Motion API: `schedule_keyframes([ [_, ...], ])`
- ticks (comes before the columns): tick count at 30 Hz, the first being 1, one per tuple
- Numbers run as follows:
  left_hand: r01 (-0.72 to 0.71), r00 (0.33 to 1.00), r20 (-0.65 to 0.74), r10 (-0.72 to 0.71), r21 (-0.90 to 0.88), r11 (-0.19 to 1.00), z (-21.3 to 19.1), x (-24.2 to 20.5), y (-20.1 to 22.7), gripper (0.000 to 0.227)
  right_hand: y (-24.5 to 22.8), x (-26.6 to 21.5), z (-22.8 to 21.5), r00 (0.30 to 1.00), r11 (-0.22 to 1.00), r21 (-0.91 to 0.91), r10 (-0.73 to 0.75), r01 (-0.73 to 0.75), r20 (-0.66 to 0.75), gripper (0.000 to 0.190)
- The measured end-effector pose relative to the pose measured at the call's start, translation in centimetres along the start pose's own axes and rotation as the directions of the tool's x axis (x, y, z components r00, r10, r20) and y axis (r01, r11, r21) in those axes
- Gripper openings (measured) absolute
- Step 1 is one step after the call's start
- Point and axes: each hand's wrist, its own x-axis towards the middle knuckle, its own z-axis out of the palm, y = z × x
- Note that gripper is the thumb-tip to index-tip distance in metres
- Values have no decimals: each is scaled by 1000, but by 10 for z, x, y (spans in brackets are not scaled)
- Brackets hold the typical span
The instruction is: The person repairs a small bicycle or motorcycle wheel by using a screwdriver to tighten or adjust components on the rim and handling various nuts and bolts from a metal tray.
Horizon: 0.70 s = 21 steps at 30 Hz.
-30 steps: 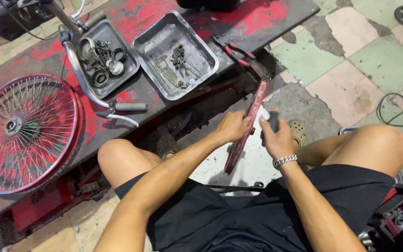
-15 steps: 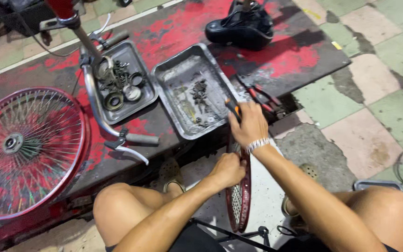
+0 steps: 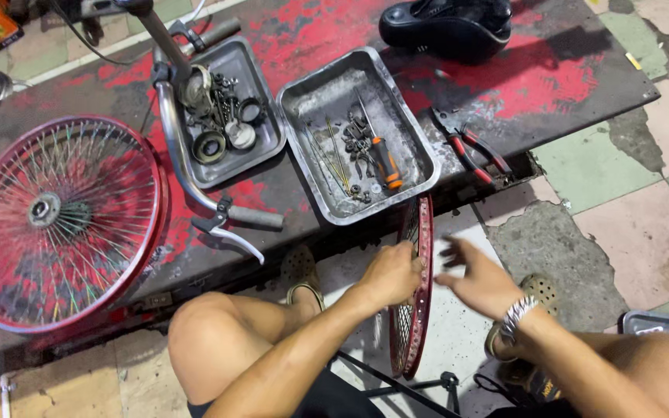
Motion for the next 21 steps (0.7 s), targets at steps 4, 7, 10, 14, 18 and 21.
schedule_keyframes([
  [4,13,999,33,-12,-12,1000,-12,1,6,36,10,-25,26,986,982,129,122,-136,111,92],
  [7,-48,998,-26,57,262,964,-44,9,1,32,9,-35,25,988,989,35,139,-141,60,85],
  [10,10,946,-312,89,304,953,-104,24,-14,25,11,-42,20,984,989,25,142,-146,106,76],
  [14,92,862,-486,141,425,901,-152,55,-25,18,11,-42,17,979,987,-51,156,-151,134,58],
  [18,169,833,-546,88,403,899,-163,81,-30,20,17,-35,14,970,981,-56,192,-186,146,52],
  [21,243,837,-545,51,452,858,-159,85,-28,27,22,-32,16,974,980,9,195,-197,115,54],
])
